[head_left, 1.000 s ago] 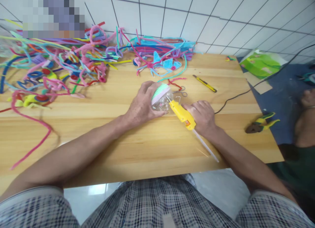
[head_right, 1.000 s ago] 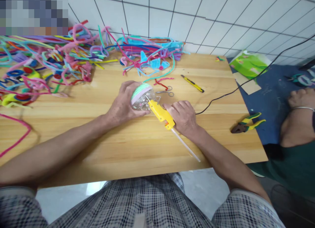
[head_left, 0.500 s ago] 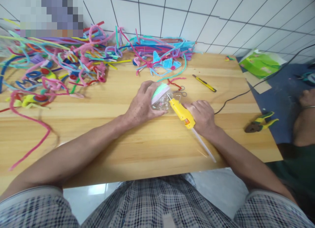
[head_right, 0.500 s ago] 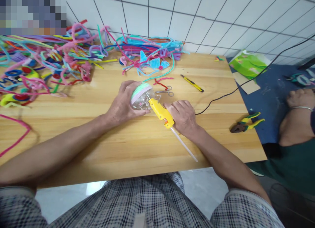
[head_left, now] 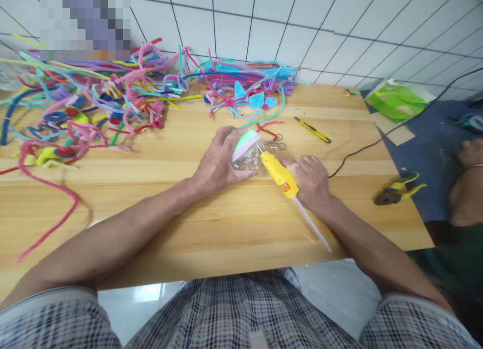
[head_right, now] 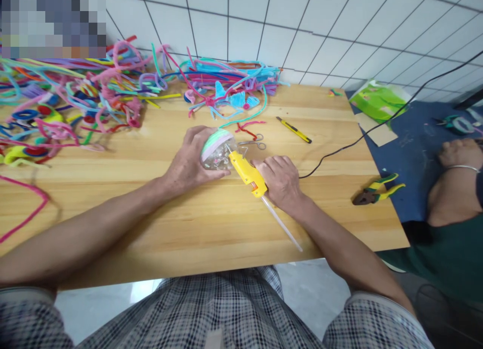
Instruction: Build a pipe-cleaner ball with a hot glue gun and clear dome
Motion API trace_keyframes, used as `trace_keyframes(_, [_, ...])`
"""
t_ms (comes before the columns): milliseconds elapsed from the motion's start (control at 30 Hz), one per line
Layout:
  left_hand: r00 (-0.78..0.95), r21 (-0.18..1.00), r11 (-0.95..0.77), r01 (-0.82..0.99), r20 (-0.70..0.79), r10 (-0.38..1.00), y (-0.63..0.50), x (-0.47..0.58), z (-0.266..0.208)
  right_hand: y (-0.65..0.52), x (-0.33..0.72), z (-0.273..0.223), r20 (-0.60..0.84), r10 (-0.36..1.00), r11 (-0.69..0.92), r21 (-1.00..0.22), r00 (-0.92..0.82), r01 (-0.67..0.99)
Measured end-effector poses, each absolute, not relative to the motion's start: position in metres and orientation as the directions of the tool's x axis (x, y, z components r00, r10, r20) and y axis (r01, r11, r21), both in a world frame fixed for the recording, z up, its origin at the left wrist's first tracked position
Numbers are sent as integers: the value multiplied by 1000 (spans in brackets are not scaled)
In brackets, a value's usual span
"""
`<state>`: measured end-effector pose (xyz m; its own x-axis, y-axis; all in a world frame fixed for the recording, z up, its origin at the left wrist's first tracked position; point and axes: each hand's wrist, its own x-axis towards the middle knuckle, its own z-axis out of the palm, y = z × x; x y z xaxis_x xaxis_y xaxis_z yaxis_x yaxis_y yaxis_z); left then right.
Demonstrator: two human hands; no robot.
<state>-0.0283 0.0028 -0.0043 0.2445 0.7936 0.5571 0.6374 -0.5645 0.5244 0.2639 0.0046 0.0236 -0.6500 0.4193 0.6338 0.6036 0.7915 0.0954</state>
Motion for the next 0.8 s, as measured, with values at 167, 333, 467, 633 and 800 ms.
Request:
trace_keyframes(167, [245,520,-557,648,549,799,2,-28,-4,4,264,26,666,370,815,101,-647,570])
trace_keyframes(333, [251,506,-565,652,559,790,2,-29,-5,2,265,24,592,434,805,84,-679,587])
trace_keyframes(467, [246,526,-547,652,535,808,2,-29,-4,2,266,24,572,477,783,68,-668,618])
trace_keyframes(633, [248,517,-563,645,554,794,2,-29,-4,1,263,26,617,434,801,69,-656,595])
trace_keyframes(800, [251,522,-557,645,544,801,2,-30,-4,2,267,22,626,427,815,46,-653,577])
